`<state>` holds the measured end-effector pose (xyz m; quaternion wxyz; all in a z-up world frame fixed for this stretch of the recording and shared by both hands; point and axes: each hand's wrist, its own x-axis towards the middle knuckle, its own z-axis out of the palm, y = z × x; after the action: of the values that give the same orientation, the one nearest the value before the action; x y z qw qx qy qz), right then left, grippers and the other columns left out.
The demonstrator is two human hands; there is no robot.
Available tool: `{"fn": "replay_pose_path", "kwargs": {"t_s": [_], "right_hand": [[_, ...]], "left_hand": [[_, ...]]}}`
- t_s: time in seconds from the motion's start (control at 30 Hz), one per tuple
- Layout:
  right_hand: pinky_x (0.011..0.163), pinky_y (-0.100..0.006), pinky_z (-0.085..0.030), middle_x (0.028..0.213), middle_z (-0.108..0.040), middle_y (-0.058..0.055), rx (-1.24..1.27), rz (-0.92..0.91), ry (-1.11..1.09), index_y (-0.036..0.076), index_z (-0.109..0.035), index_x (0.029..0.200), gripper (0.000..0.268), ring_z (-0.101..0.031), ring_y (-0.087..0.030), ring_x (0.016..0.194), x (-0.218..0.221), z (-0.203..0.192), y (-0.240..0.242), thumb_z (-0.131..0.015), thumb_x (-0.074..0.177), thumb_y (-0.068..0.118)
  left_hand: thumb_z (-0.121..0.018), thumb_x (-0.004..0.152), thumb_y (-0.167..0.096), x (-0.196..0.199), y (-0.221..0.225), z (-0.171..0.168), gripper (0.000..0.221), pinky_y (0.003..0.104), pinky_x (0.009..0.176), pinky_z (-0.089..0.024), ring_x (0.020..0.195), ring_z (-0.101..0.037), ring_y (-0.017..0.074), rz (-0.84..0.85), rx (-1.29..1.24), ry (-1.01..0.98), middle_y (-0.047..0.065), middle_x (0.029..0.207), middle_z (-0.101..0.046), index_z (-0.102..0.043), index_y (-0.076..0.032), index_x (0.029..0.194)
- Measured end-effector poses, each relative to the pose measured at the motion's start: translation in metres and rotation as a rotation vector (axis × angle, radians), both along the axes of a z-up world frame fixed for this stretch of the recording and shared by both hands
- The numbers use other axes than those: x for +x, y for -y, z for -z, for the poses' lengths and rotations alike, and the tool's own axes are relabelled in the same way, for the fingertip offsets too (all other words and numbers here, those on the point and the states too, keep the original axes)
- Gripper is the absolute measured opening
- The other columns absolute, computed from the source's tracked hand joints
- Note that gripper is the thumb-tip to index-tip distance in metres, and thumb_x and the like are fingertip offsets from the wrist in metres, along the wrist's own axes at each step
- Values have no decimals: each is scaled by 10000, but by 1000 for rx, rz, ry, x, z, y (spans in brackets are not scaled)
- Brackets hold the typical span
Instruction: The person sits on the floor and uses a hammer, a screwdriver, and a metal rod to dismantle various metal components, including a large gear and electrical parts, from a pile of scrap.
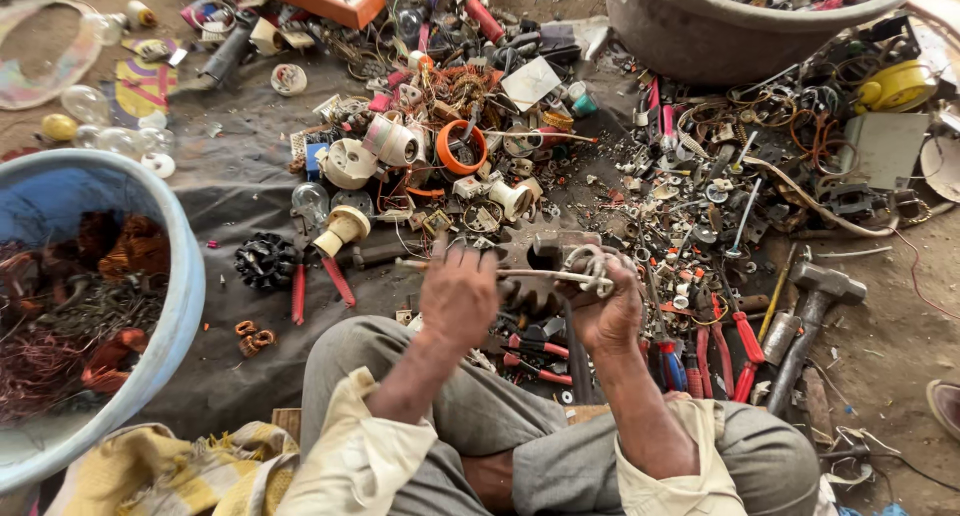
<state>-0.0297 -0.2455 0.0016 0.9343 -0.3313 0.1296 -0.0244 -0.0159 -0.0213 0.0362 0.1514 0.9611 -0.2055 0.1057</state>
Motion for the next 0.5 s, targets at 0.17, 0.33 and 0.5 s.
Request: {"fn": "replay_pose_path", "kwargs": {"t_s": [0.17, 0.33, 0.5], "right_hand": [[856, -479, -588, 1140, -667, -136, -601, -23, -206, 82, -541, 1246, 415, -670, -256, 991, 2, -12, 13, -682, 869, 184], [949, -515, -515, 1288, -586, -141, -1689, -386, 186, 102, -629, 1296, 592, -560, -304, 1182, -15, -58, 33, -801, 770, 310], [946, -462, -502, 1137, -626, -82, -2147, -652, 210, 167, -652, 1326, 740, -594, -262, 1079, -26, -51, 20, -849, 725, 551]], "left_hand": [[-559, 999, -135, -12, -10, 28, 193, 414, 641, -541, 636, -684, 244, 62, 44, -134, 132, 787, -712, -674, -88, 851], [-587, 953, -147, -19, -8, 32, 189, 395, 570, -517, 572, -652, 230, 138, 104, -37, 96, 698, -686, -660, -92, 788], [-682, 919, -343, -35, -12, 14, 324, 423, 567, -491, 571, -633, 270, 233, -83, 152, 97, 644, -657, -654, -80, 733]]}}
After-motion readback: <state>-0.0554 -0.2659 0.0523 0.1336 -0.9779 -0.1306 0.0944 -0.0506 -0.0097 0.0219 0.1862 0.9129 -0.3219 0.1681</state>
